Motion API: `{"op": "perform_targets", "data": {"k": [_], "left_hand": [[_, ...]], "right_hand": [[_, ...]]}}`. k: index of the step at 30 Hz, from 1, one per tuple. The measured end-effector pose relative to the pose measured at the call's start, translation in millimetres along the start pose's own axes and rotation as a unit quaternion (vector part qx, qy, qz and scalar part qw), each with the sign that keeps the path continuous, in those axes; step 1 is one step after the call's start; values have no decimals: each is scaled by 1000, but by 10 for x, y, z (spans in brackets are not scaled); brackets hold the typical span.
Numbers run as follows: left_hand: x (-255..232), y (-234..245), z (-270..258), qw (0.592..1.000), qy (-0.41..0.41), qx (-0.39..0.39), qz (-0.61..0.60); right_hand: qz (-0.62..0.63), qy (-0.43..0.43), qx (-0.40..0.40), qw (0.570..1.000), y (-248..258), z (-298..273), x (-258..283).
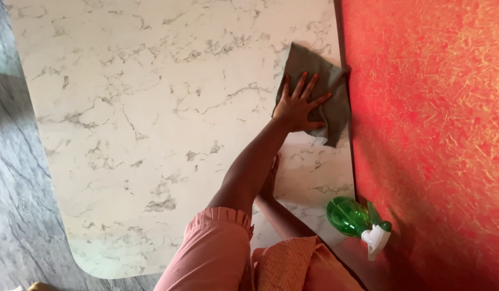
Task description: The person wipes a marble-patterned table surface with a dark cloth. They use a green spray bottle to apply cleaner and continue wiping the table systematically.
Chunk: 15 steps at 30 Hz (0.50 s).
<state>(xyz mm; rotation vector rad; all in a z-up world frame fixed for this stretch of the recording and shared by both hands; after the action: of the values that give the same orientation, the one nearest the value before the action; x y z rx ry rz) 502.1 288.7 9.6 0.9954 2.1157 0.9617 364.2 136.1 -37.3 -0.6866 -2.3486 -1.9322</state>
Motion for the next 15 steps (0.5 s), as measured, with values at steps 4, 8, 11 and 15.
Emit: {"op": "perform_targets", "data": {"k": [4, 8, 11, 15], "left_hand": [[83, -46, -10, 1000, 1, -9, -19], [339, -244, -207, 998, 16, -51, -44], [658, -430, -513, 993, 48, -84, -66], [1028, -725, -1015, 984, 88, -121, -94]], "right_hand": [[7, 11, 2, 1000, -97, 17, 18], [15, 25, 8, 1000, -182, -147, 56], [50, 34, -33, 998, -110, -135, -4], [61, -19, -55, 996, -73, -100, -11]]}}
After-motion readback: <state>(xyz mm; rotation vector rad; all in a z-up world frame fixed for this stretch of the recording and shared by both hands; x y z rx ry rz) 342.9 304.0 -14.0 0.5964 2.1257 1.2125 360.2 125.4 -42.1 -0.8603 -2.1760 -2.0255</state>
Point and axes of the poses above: each hand's wrist, its own z-axis towards the middle knuckle, its own y-axis out of the back of the hand, x = y × z, the point moved 6 cm from there along z, towards the middle knuckle, and after that the axes turned 15 degrees about x, right-handed, at the moved point
